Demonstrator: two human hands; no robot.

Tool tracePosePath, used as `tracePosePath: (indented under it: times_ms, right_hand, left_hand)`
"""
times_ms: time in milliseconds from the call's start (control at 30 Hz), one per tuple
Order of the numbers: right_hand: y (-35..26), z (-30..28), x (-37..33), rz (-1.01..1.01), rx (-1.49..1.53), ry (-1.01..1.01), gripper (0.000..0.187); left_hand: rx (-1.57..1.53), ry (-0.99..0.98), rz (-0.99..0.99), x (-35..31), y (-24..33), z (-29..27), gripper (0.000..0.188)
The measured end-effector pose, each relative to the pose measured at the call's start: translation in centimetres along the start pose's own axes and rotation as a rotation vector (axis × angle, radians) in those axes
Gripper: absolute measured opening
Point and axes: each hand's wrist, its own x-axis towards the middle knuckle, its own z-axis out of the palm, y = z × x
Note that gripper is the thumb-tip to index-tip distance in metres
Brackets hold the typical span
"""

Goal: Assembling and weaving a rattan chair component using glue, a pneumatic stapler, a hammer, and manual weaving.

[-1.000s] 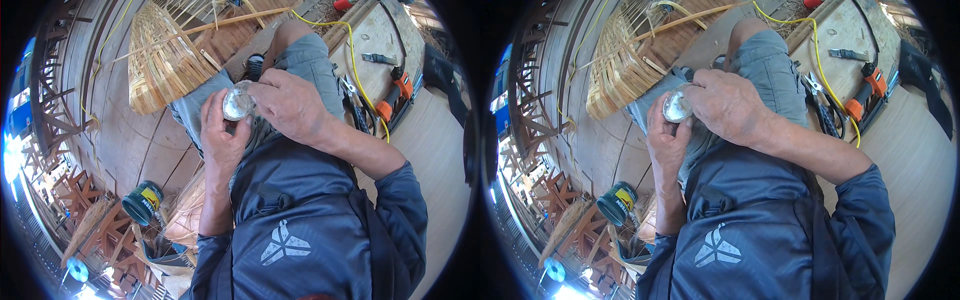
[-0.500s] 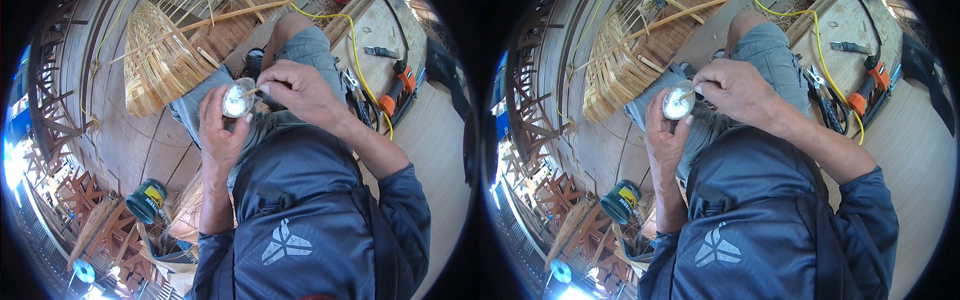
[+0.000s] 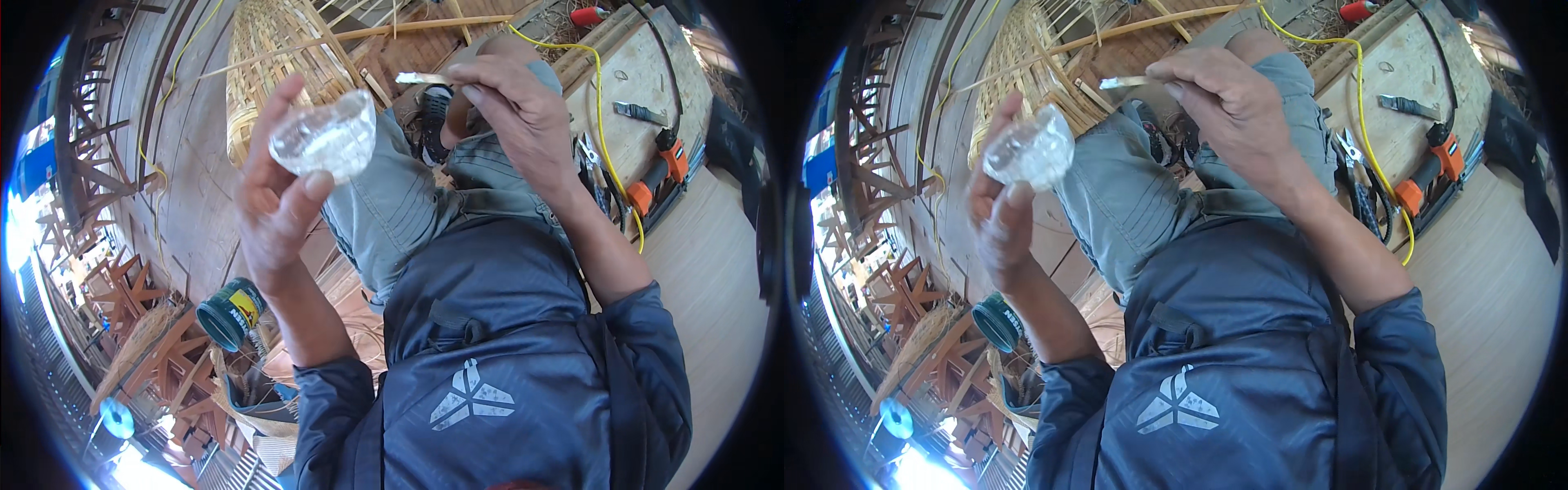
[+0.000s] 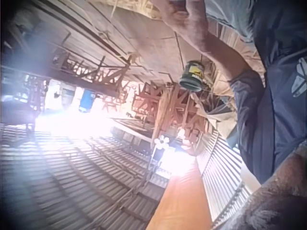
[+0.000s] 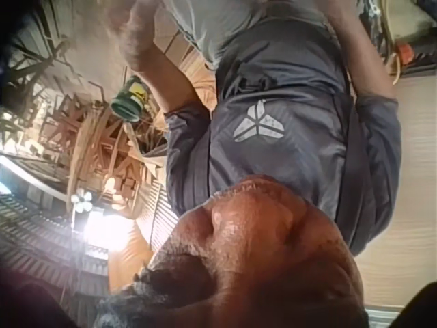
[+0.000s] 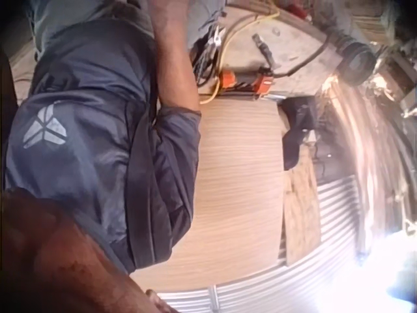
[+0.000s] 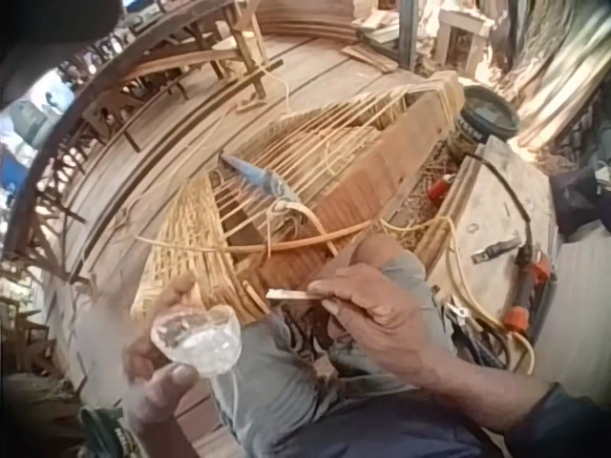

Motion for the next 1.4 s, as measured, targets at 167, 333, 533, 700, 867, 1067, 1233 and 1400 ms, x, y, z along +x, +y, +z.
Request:
tracePosePath:
  times_ms: [167, 333, 533, 700, 867, 1067, 1233, 1400]
  right_hand:
    - [2.0, 1.3, 1.3, -0.154, -0.172, 0.009, 0.018]
    - [2.2, 0.8, 1.2, -0.193, -0.195, 0.025, 0.017]
    - [1.0, 1.3, 1.0, 0.08, -0.056, -0.084, 0.018]
    - [2.3, 1.2, 2.0, -0.312, -0.151, -0.016, 0.019]
    - [3.3, 2.3, 2.8, -0.665, -0.33, 0.057, 0.019]
    - [3.4, 2.6, 3.1, -0.571, -0.206, 0.087, 0.019]
    - [4.2, 3.4, 2.9, -0.69, -0.271, 0.126, 0.019]
    - [3.6, 3.5, 2.3, -0.46, -0.171, 0.061, 0.02]
  left_hand:
    - [0.002, -0.143, -0.169, 3.0, 0.8, -2.0, 0.072]
    - [-0.086, -0.167, -0.26, 5.8, 1.1, -1.0, 0.039]
    - [-0.048, -0.023, -0.221, 5.1, 1.3, 0.2, 0.036]
    - [-0.127, 0.016, -0.198, 3.0, 1.4, -0.8, 0.038]
    - [-0.13, -0.008, -0.18, 3.1, 1.1, -1.2, 0.039]
    - [-0.162, -0.02, -0.17, 3.5, 0.5, -1.7, 0.04]
    - [-0.129, -0.057, -0.15, 3.7, 0.3, -2.3, 0.039]
    - [-0.033, -0.017, -0.153, 3.4, 0.5, -2.1, 0.04]
